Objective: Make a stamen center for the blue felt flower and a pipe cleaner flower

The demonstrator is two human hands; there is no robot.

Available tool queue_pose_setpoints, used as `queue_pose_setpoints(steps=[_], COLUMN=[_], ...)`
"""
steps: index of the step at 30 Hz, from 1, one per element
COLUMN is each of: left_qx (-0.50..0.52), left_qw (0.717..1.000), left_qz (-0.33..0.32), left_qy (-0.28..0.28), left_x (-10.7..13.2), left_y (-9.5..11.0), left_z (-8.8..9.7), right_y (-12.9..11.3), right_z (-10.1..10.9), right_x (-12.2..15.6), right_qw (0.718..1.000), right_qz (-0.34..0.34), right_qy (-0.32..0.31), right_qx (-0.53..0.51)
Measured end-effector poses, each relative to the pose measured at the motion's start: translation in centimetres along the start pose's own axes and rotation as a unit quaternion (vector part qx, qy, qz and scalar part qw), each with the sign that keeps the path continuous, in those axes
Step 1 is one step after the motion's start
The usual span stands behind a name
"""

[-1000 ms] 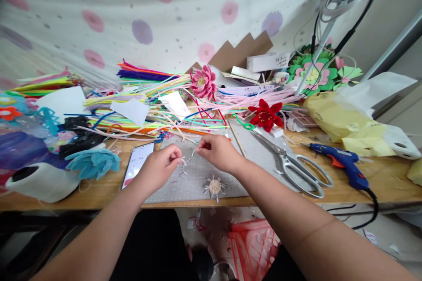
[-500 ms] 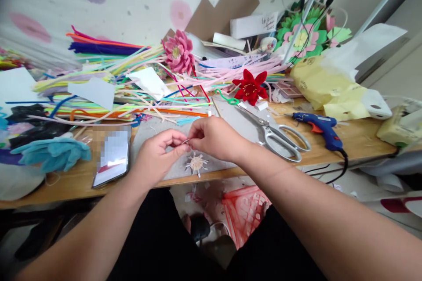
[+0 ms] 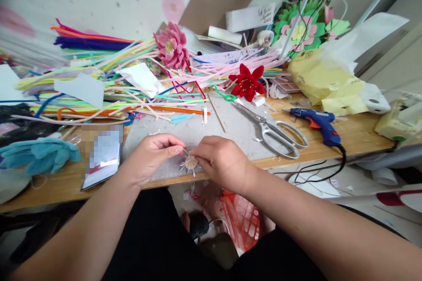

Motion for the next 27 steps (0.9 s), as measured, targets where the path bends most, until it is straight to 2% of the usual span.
queue_pose_setpoints(steps=[6,11,22,27], left_qx=[-0.172,-0.24,-0.298,-0.272], left_qw=[0.985,0.969,0.951,0.959], left_qz=[-0.023,-0.048,-0.068,-0.069], left_qy=[0.002,-0.031,-0.038,-0.031], left_x=[-0.1,-0.1,-0.4,0.3], left_y=[-0.1,-0.4,-0.6,-0.2], left_z=[-0.5,-0.5,-0.4,-0.2], right_y=[0.2,0.0,0.1,-0.1], right_z=[-1.2,-1.5,-1.5,-1.3], right_x=[1.1,1.4,1.5,1.5], right_qw=[0.995,0.988,0.983,0.986], right_qz=[0.017,0.023,0.036,0.031], right_qy=[-0.051,-0.072,-0.094,-0.083], right_qx=[0.09,0.134,0.151,0.138])
Point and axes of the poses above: each hand's wrist, its own x-axis away from the middle knuckle, its own z-axis out of the back of the hand, y = z × x, the point moved 1 cm from there along -x, towards the middle knuckle, and after that the axes turned 10 degrees about x, right-handed, at the moved point
